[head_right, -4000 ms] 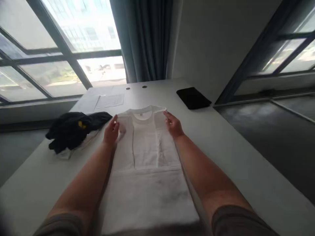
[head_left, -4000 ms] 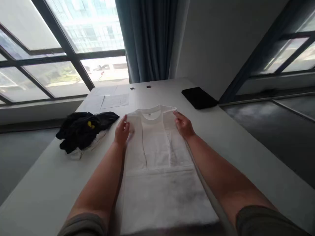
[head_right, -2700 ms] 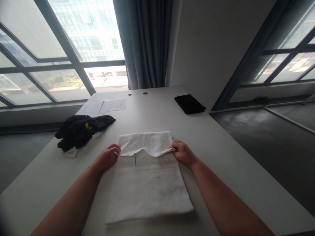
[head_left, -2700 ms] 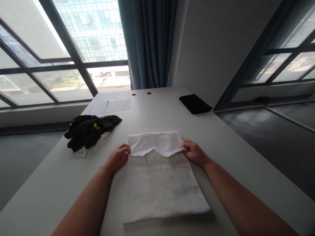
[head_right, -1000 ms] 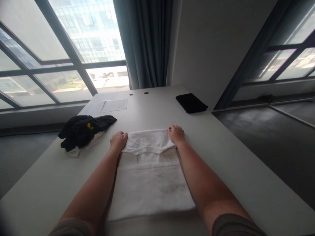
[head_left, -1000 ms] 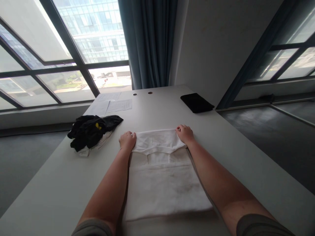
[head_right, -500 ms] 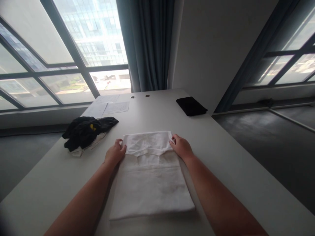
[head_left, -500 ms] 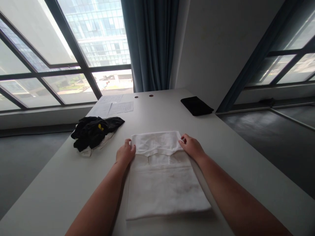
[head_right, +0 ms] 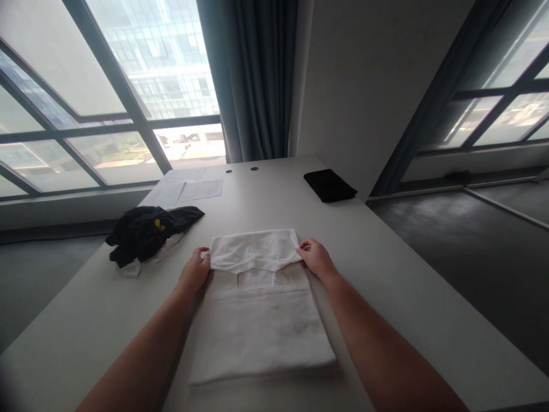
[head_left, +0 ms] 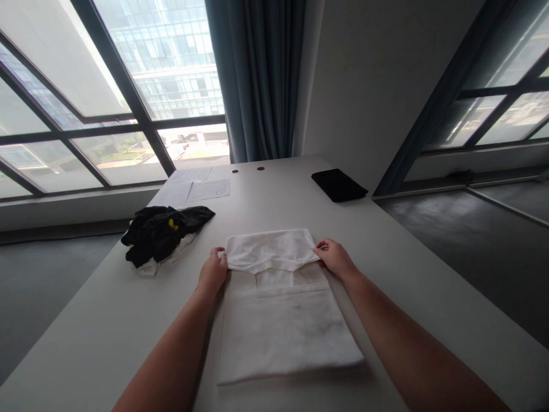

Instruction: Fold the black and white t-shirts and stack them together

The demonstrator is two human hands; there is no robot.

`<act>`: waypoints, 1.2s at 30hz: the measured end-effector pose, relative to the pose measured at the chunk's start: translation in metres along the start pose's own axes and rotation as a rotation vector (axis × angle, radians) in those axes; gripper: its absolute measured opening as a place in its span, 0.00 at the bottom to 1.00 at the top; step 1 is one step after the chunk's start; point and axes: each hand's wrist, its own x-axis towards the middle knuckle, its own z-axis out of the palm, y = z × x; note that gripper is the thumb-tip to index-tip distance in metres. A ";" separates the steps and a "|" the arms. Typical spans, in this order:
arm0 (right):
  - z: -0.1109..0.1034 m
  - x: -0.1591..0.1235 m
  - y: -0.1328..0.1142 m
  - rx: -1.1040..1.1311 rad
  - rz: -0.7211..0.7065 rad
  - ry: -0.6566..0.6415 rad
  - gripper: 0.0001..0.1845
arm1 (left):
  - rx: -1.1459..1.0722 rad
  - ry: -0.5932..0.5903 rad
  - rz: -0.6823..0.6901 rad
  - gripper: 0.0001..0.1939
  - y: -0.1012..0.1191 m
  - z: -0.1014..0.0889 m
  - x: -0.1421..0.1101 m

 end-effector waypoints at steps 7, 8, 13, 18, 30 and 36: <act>-0.007 -0.002 -0.008 -0.390 -0.078 -0.088 0.11 | 0.338 -0.073 0.035 0.24 0.008 -0.001 -0.006; -0.008 -0.003 -0.009 -0.505 -0.136 -0.068 0.13 | 0.377 -0.092 0.035 0.25 0.010 -0.002 -0.007; -0.014 -0.006 -0.014 -0.711 -0.242 -0.047 0.17 | 0.462 -0.052 0.055 0.30 0.013 -0.010 -0.012; -0.004 -0.005 -0.034 -0.679 -0.541 0.243 0.13 | 0.445 0.201 0.381 0.25 0.027 -0.005 -0.009; 0.058 0.021 -0.034 -0.787 -0.495 -0.277 0.34 | 0.376 -0.103 0.429 0.32 0.044 0.051 0.019; 0.053 0.022 -0.032 -0.668 -0.532 -0.270 0.32 | 0.357 -0.108 0.455 0.31 0.043 0.047 0.017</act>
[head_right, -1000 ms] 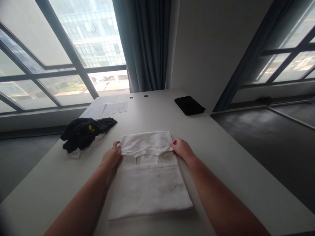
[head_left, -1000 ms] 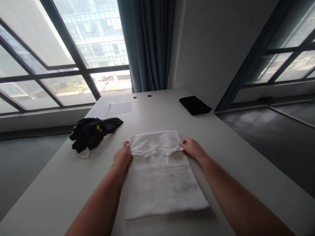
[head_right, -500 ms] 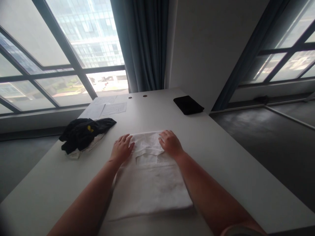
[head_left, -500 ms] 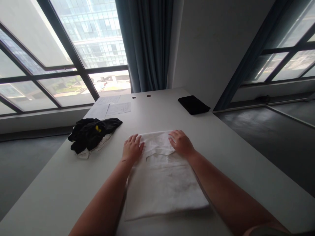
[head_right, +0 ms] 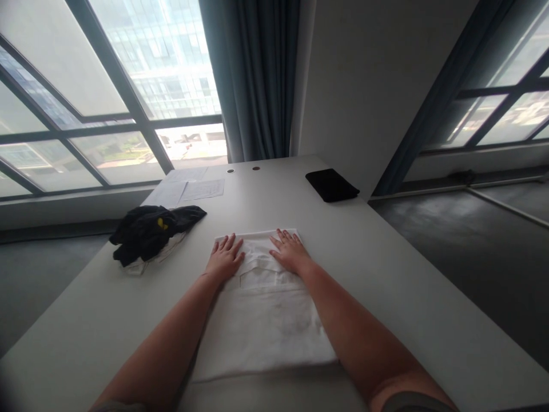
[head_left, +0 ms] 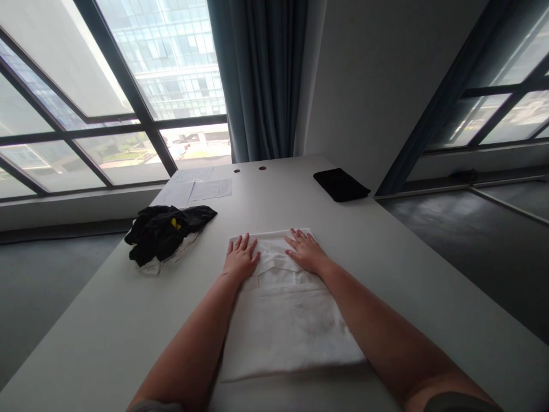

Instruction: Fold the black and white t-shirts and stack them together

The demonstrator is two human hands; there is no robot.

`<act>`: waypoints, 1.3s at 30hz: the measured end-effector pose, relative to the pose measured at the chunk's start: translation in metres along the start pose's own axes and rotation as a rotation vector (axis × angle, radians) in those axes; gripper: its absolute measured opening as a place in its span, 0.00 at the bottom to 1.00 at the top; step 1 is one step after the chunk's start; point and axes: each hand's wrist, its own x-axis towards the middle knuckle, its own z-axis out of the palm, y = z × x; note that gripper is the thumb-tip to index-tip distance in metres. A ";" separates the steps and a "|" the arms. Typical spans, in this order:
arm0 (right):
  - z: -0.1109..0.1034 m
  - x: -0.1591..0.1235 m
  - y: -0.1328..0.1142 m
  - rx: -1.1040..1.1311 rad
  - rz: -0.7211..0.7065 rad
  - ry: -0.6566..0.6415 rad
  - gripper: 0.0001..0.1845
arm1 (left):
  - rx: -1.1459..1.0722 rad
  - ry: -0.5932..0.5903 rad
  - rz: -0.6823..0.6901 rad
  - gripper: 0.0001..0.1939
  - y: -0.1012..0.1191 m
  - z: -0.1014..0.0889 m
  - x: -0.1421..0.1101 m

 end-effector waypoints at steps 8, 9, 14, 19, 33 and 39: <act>-0.021 -0.053 0.029 0.252 -0.147 0.524 0.14 | -0.054 0.230 -0.354 0.21 -0.031 -0.027 -0.051; -0.024 -0.063 0.031 0.234 -0.121 0.519 0.12 | -0.080 0.219 -0.351 0.20 -0.037 -0.028 -0.059; -0.030 -0.095 0.031 0.306 -0.175 0.254 0.11 | -0.207 0.149 -0.195 0.16 -0.050 -0.025 -0.089; -0.027 -0.093 0.033 0.314 -0.132 0.301 0.16 | -0.293 0.178 -0.191 0.14 -0.051 -0.019 -0.088; -0.020 -0.079 0.031 0.268 -0.134 0.354 0.07 | -0.158 0.243 -0.041 0.11 -0.054 -0.014 -0.081; -0.017 -0.069 0.039 0.388 0.068 0.379 0.12 | -0.295 0.230 -0.170 0.12 -0.060 -0.017 -0.064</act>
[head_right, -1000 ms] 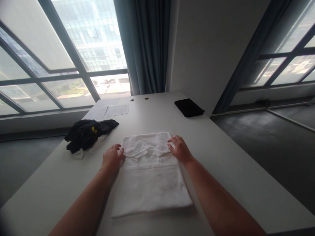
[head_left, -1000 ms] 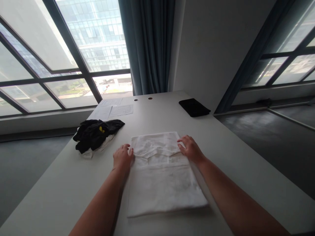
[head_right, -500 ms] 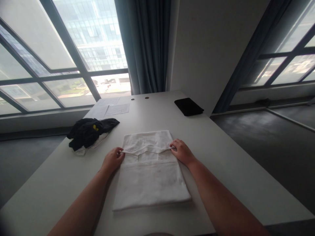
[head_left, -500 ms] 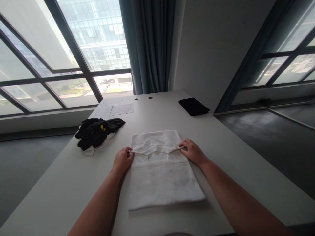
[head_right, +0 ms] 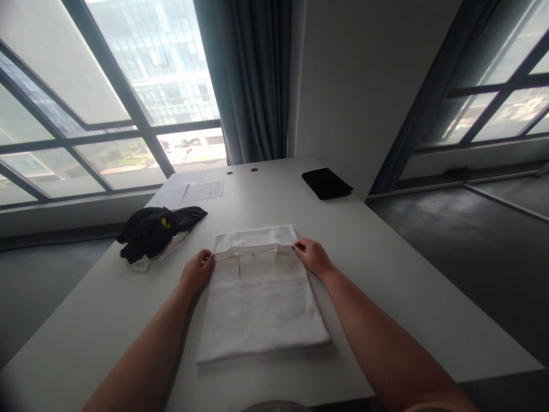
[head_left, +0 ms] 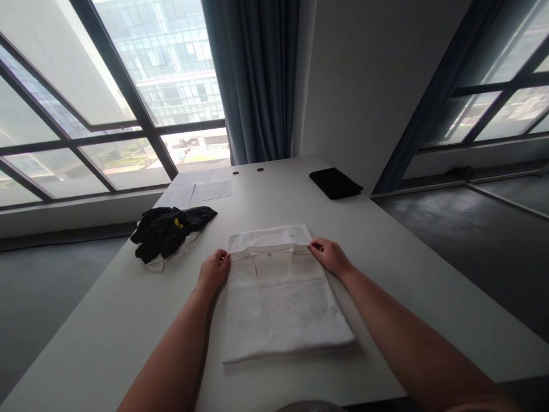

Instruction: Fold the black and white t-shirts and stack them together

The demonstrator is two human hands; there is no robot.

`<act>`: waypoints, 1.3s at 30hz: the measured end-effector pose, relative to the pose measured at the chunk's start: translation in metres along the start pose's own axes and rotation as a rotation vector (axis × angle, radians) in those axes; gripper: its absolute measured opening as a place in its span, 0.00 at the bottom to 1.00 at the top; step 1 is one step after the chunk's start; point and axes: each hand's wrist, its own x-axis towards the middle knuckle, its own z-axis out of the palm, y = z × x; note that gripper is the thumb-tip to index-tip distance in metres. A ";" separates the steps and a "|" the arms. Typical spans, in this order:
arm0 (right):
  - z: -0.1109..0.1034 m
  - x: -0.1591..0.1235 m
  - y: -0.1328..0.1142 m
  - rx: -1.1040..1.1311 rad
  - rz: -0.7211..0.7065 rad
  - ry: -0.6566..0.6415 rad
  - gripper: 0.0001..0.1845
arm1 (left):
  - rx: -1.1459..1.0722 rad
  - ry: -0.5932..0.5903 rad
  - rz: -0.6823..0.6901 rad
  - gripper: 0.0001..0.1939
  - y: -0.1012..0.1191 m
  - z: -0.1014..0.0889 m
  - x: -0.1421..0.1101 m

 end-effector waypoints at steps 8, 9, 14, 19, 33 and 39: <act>0.000 0.005 0.000 -0.021 -0.058 0.050 0.08 | 0.263 0.129 0.210 0.10 0.039 -0.007 -0.003; 0.000 0.005 -0.001 -0.017 -0.067 0.051 0.07 | 0.291 0.108 0.309 0.11 0.052 -0.007 -0.006; -0.001 0.003 -0.004 0.055 -0.088 0.026 0.08 | 0.286 -0.076 0.816 0.12 0.125 0.018 -0.006; -0.002 0.006 -0.003 0.062 -0.057 0.044 0.09 | 0.386 -0.064 1.080 0.15 0.176 0.061 0.022; -0.015 0.017 0.010 0.095 -0.035 -0.066 0.06 | 0.499 -0.056 1.000 0.13 0.182 0.080 0.046; -0.023 0.013 0.005 0.122 0.019 -0.120 0.01 | 0.456 -0.066 1.063 0.14 0.167 0.075 0.052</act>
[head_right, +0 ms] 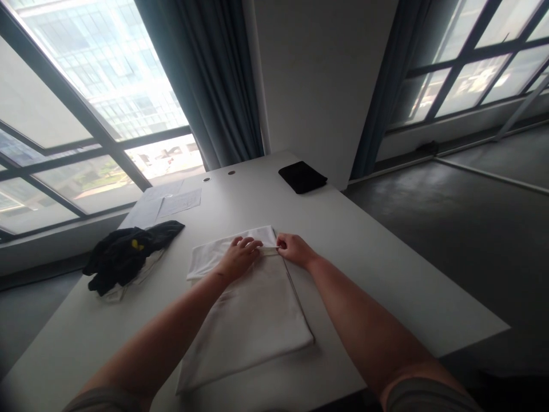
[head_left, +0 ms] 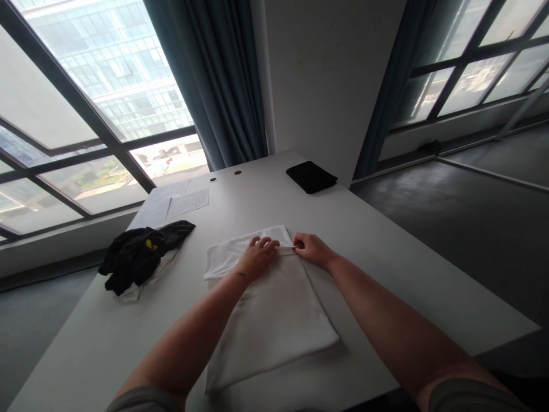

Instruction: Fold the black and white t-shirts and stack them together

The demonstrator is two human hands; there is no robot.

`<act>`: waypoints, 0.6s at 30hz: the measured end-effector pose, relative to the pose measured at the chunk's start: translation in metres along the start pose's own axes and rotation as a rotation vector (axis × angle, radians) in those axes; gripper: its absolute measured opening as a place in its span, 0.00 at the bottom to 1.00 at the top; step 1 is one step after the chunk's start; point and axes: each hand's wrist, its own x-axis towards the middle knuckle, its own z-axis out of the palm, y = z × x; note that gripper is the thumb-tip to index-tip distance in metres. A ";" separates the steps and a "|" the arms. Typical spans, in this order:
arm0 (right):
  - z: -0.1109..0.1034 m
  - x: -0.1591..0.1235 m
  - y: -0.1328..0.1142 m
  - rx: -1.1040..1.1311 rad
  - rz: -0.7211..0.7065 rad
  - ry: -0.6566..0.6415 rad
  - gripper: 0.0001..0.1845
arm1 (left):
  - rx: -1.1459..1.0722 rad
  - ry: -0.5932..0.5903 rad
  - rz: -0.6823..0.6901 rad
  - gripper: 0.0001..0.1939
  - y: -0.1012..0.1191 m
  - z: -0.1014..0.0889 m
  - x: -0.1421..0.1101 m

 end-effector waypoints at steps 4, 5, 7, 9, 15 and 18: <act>-0.005 -0.003 -0.002 -0.031 -0.028 -0.122 0.03 | -0.067 -0.059 0.060 0.13 -0.003 0.002 -0.008; -0.007 -0.003 -0.001 -0.037 -0.044 -0.154 0.05 | -0.086 -0.077 0.077 0.12 -0.003 0.002 -0.010; -0.010 -0.004 0.001 -0.046 -0.075 -0.191 0.10 | -0.144 -0.093 0.105 0.12 -0.001 0.000 -0.014; -0.012 -0.004 0.003 -0.055 -0.087 -0.185 0.13 | -0.229 -0.088 0.096 0.17 0.002 -0.003 -0.019; -0.008 -0.003 0.010 -0.106 -0.061 -0.187 0.10 | -0.480 -0.130 -0.015 0.22 0.012 -0.018 -0.056; -0.010 -0.005 0.007 -0.135 -0.089 -0.180 0.09 | -0.433 -0.068 -0.206 0.20 0.003 -0.024 -0.098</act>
